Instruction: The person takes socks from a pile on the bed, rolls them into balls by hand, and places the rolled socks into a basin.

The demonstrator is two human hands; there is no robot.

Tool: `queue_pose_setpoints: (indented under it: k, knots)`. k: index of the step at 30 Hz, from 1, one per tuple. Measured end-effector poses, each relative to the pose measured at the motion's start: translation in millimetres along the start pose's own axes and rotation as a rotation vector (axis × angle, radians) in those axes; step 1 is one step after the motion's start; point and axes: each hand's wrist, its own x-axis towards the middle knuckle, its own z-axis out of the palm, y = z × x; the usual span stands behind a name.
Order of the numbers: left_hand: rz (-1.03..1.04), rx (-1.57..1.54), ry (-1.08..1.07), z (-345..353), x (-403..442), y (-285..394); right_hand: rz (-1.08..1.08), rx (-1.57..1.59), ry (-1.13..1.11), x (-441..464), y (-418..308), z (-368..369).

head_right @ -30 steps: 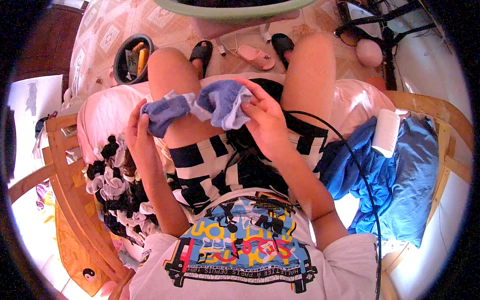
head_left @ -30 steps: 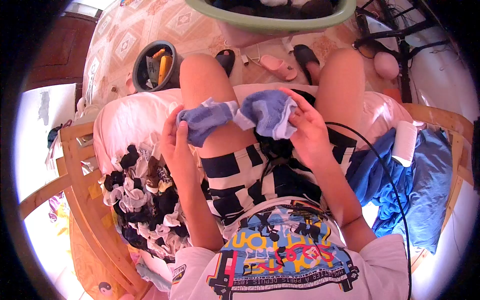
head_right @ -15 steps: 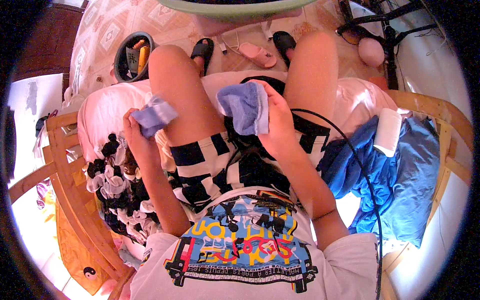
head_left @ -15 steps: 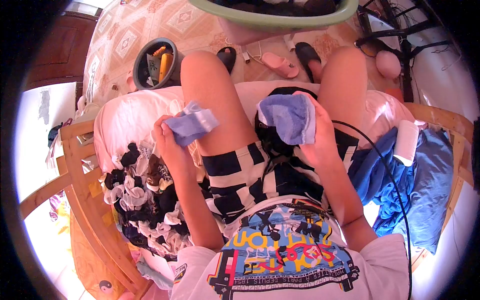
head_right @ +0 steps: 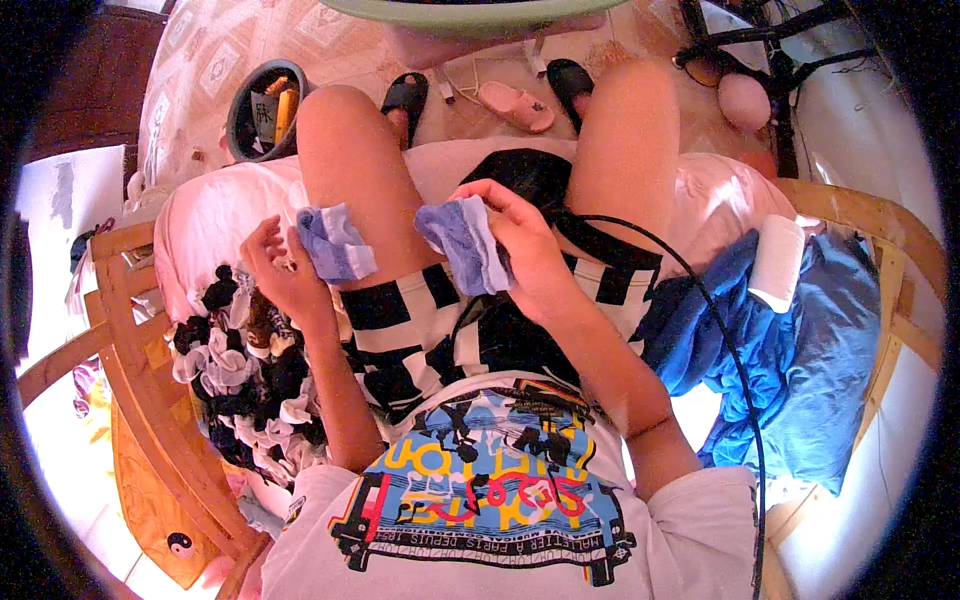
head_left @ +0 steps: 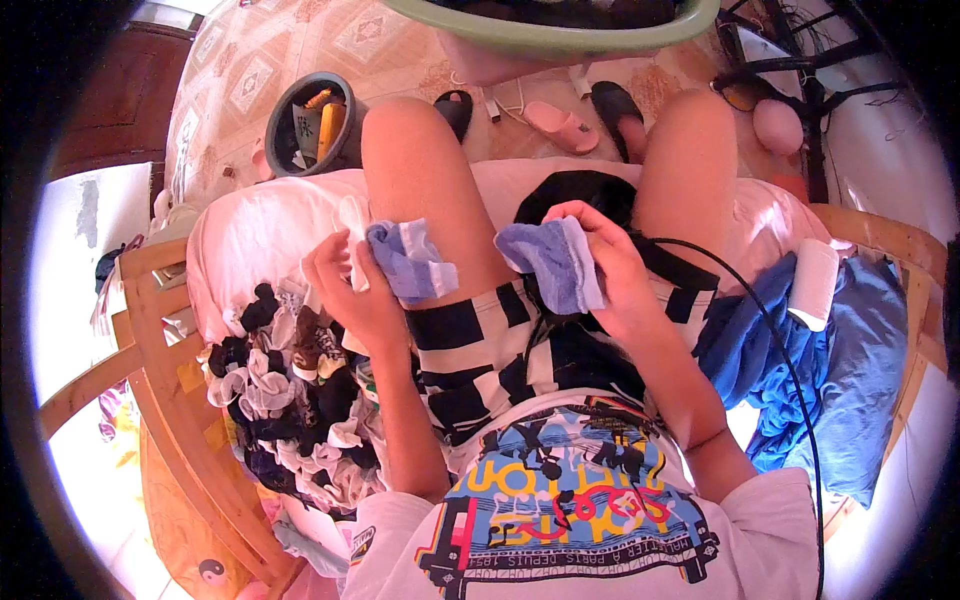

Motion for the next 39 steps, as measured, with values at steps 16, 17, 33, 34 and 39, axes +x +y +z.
queue_pose_setpoints:
  k: [16, 17, 33, 34, 39]
  knots:
    - [-0.213, 0.013, -0.212, -18, -12, 26, 0.025, 0.453, 0.051, -2, 4, -20]
    - [-0.36, -0.113, -0.239, -23, -8, 29, 0.026, 0.454, 0.044, 1, 5, -26]
    - [-0.245, -0.477, -0.214, -13, -24, 41, -0.03, -0.516, -0.136, -7, -13, 19]
    - [-0.232, -0.467, -0.245, -13, -28, 48, -0.077, -0.611, -0.137, -10, -10, 25]
    - [-0.095, -0.388, -0.353, -8, -42, 52, -0.436, -1.172, -0.025, -7, 5, 37]
